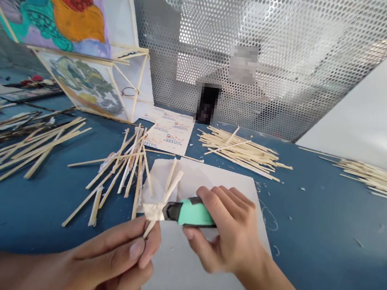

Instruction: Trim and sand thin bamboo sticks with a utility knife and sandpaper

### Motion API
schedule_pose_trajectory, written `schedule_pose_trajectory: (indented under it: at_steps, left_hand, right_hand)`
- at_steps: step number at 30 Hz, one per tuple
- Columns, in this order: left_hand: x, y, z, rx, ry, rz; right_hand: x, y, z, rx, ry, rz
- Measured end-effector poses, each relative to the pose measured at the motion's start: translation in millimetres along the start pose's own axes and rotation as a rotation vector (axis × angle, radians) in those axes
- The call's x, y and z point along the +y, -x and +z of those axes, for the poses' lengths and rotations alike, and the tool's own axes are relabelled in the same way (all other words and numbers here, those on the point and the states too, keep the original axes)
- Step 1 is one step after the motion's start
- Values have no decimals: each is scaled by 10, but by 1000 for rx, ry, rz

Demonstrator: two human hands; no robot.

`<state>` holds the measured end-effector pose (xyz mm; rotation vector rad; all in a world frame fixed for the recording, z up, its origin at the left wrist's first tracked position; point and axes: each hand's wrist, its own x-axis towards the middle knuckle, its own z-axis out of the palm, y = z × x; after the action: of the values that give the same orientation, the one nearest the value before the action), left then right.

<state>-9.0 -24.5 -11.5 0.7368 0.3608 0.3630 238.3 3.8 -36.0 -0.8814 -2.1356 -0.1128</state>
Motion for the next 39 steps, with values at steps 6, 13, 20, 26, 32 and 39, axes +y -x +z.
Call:
schedule_pose_trajectory:
  at_steps: [6,13,20,26,32,39]
  left_hand:
    - [9,-8,9,-12,72,-1]
    - [81,-19,14,75,-30,53]
    - [128,-65,-59,137,41,32]
    - [246,-119,-103,303,71,97]
    - [203,-72,-61,210,-37,84]
    - [183,-33,15,130,-257,218]
  right_hand:
    - [605,-98,-244,296,202,596]
    - [-8,-139,-164,27,-16,143]
    - [-63,-160,-67,-78,59,207]
    - [7,-287,117,-146,70,430]
    - [427,-319,-267,161,167,640]
    - [-31,-193,-256,19,-95,184]
